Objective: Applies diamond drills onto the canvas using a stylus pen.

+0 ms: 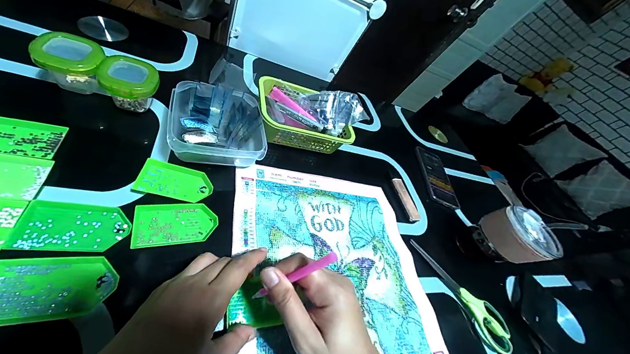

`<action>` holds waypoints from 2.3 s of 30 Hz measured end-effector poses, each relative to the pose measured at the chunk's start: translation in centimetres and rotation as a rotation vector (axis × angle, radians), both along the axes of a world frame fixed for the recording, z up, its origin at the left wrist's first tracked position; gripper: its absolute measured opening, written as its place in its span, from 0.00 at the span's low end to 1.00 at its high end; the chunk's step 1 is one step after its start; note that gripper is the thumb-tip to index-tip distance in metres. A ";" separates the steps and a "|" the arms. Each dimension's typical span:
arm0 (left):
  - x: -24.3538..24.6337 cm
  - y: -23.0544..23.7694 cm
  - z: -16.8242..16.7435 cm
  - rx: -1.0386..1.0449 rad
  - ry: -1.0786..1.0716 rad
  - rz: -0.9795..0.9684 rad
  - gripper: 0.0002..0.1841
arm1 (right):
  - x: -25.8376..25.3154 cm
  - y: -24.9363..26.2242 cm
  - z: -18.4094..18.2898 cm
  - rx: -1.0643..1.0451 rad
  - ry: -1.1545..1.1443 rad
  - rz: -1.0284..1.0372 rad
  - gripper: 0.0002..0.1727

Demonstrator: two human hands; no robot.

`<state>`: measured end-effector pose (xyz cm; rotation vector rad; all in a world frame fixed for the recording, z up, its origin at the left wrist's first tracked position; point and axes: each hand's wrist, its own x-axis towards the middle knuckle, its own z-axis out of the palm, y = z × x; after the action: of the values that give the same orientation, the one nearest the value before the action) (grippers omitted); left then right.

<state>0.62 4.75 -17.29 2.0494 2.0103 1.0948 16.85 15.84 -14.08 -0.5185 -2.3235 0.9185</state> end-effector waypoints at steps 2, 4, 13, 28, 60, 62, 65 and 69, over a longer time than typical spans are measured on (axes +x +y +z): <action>0.0 0.0 0.0 -0.005 -0.005 0.005 0.36 | -0.2 0.0 -0.2 0.013 -0.018 0.003 0.19; 0.0 0.0 0.0 0.002 -0.004 0.007 0.36 | -0.4 0.0 -0.4 0.018 -0.020 0.000 0.19; 0.0 0.1 -0.4 0.033 0.002 0.008 0.36 | -0.6 -0.1 -0.7 0.037 -0.028 -0.002 0.19; 0.0 0.1 -0.5 0.020 0.005 0.006 0.36 | 3.0 -1.7 -1.6 -0.275 0.141 0.090 0.17; -0.1 0.1 -0.4 0.024 0.002 -0.006 0.35 | 2.1 -0.3 -0.4 -0.085 0.114 0.047 0.17; -0.1 0.0 -0.2 0.006 -0.001 -0.012 0.34 | 1.4 -0.1 -0.5 -0.048 0.071 0.005 0.17; -0.1 -0.1 0.0 -0.009 -0.006 -0.017 0.35 | 0.6 0.2 -0.4 -0.020 0.027 -0.020 0.18; -0.1 0.0 0.0 -0.020 -0.007 -0.006 0.35 | 0.2 0.4 -0.4 0.002 -0.011 -0.037 0.19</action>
<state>0.52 4.72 -17.25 2.0387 2.0018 1.0750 17.05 16.26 -14.52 -0.5650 -2.3166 0.8982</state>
